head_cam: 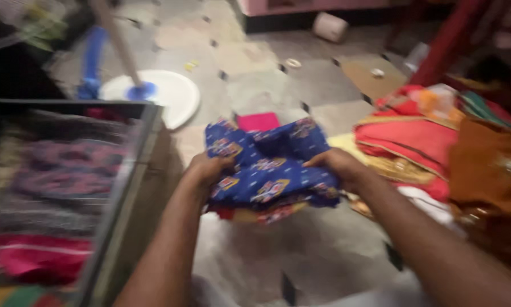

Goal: The person folds clothes and places them into a storage chest.

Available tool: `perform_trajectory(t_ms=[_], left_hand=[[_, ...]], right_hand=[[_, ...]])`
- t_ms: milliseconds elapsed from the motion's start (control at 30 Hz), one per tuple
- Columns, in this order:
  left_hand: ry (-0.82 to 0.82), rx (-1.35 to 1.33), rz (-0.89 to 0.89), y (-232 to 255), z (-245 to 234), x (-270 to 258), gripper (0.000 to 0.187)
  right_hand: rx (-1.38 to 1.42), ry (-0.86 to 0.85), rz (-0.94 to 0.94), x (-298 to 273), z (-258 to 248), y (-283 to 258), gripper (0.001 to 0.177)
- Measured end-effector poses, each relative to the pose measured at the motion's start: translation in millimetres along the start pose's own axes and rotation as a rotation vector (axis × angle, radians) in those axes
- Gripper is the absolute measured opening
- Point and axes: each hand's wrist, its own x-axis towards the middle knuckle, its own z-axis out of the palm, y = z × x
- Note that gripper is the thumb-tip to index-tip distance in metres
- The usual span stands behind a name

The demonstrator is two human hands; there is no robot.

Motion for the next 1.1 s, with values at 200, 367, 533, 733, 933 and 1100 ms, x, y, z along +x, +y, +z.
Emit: perform_trajectory(t_ms=[200, 367, 533, 733, 933, 1100], left_hand=[[0.046, 0.063, 0.271, 140.3, -75.6, -55.8, 0.025], [0.264, 0.174, 0.329, 187.9, -205.6, -92.4, 0.018], [0.464, 0.192, 0.193, 161.2, -303.9, -128.1, 0.026], [0.560, -0.181, 0.096, 84.2, -344.6, -143.7, 0.038], [0.877, -0.595, 0.100, 12.2, -332.9, -151.3, 0.039], [1.019, -0.492, -0.092, -14.0, -343.4, -131.7, 0.041]], right_hand=[[-0.021, -0.106, -0.173, -38.1, 87.3, -123.3, 0.034], [-0.011, -0.166, -0.282, -37.6, 219.5, -170.7, 0.028], [0.001, -0.215, -0.319, -18.1, 343.1, -144.7, 0.021], [-0.349, -0.287, -0.458, 28.6, 403.6, -128.3, 0.028], [-1.113, -0.439, -0.841, 102.8, 478.6, -149.9, 0.042], [-1.193, -0.191, -0.966, 124.5, 521.9, -130.0, 0.034]])
